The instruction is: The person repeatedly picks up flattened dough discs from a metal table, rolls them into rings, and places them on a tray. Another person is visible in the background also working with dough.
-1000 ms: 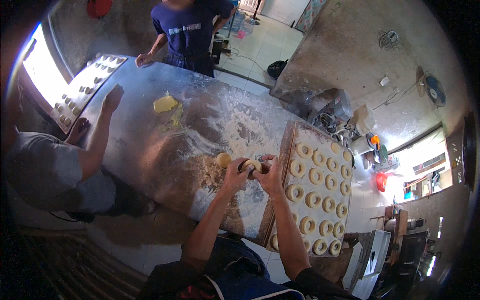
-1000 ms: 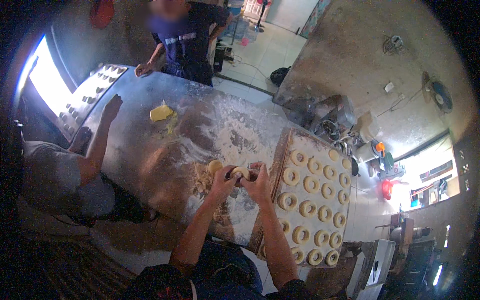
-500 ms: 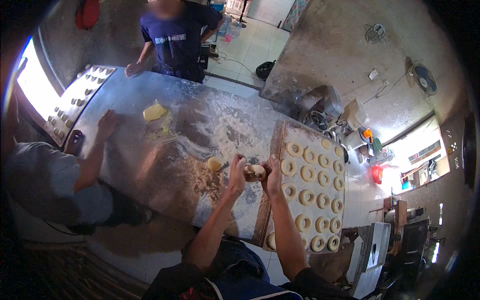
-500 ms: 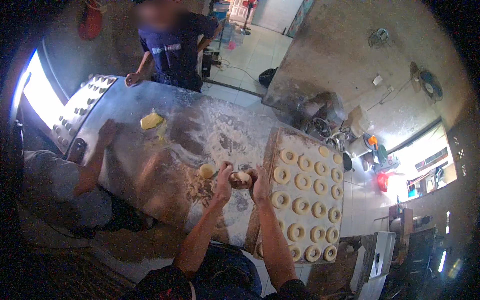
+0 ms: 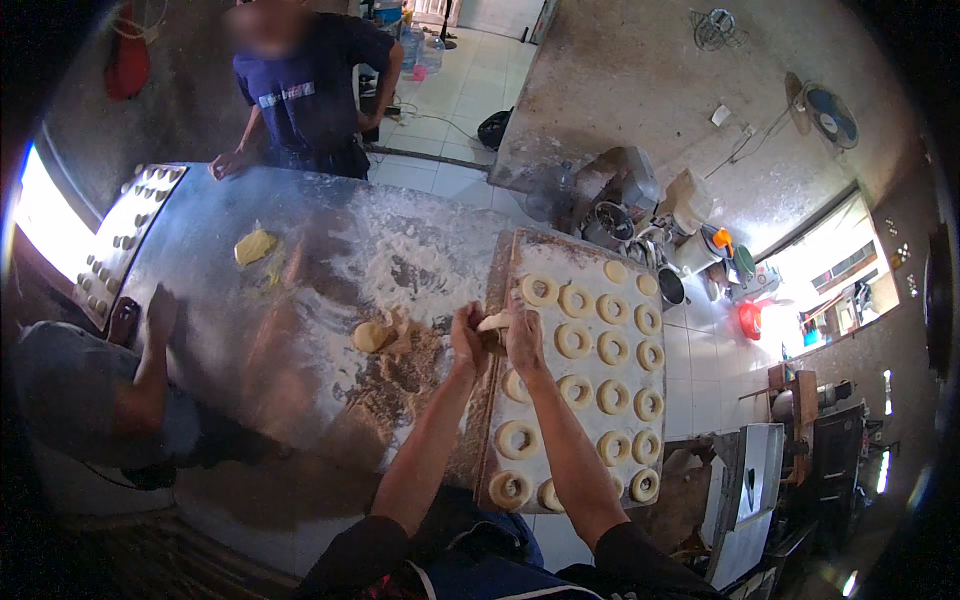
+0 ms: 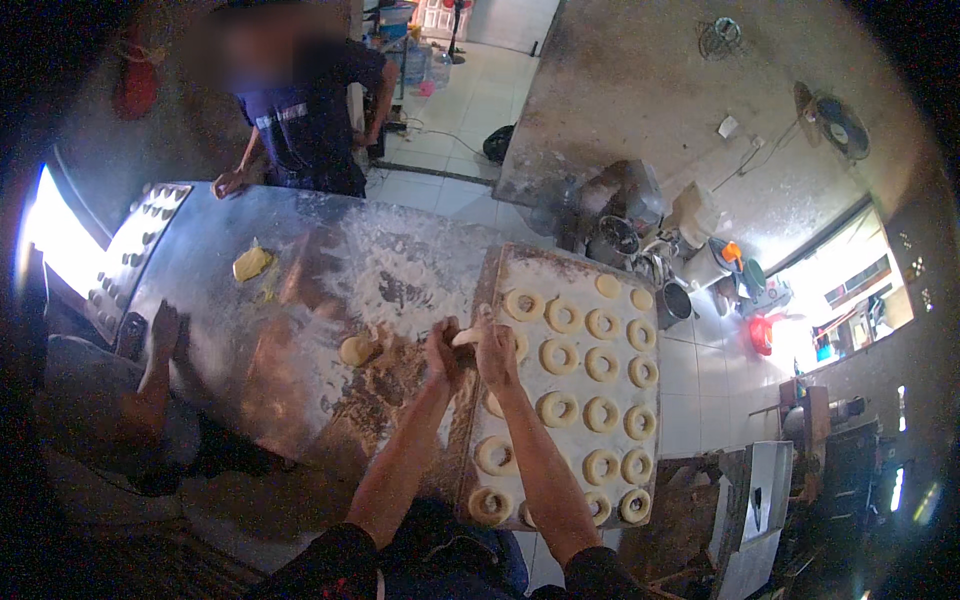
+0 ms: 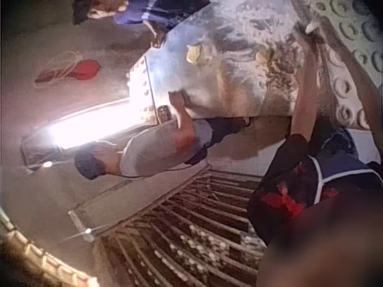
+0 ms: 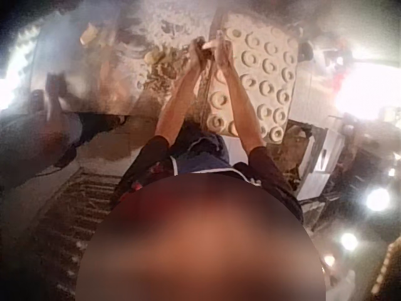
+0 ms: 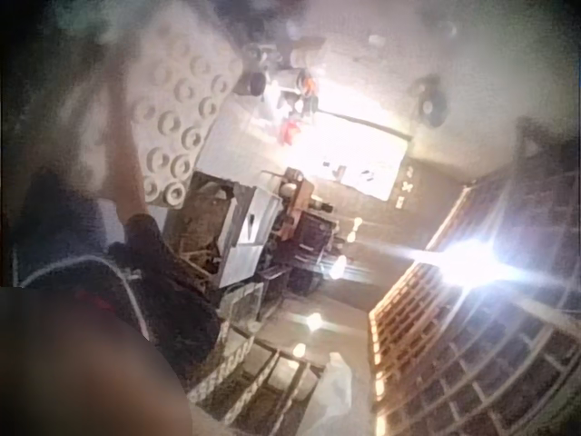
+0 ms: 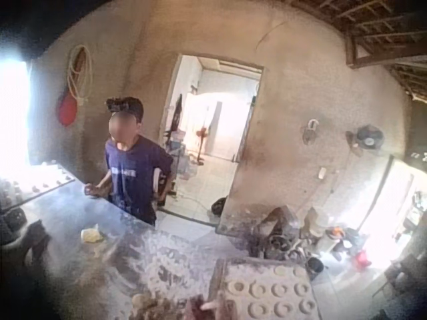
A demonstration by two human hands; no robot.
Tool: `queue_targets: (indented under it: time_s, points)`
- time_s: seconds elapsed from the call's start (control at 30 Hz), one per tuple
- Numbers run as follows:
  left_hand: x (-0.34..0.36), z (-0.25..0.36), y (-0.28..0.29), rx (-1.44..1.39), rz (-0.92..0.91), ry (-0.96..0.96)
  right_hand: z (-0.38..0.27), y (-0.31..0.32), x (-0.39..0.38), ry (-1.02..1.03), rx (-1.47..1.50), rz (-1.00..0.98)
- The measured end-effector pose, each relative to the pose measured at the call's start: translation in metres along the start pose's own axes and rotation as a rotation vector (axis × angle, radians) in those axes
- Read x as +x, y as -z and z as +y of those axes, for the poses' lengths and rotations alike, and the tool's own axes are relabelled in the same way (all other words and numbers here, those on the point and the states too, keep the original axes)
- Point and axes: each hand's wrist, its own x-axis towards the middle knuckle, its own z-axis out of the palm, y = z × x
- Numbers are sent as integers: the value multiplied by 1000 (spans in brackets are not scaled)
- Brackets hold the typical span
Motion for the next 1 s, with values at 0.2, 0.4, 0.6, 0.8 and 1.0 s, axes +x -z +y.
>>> queue_targets:
  time_s: [0.2, 0.4, 0.6, 0.8, 1.0]
  points:
    - [27, -17, -44, 224, -136, -154, 1, 39, 29, 105, 90, 19]
    - [50, -31, -88, 328, -20, -264, 3, 72, 62, 120, 21, 115]
    - [77, -43, -107, 666, -33, -346, 19, 112, 91, -73, -56, -120]
    - [91, -54, -121, 162, 28, 2, 19, 121, 97, 111, 84, -14]
    - [113, -82, -117, 65, -74, -13, 18, 142, 112, -130, -89, -128]
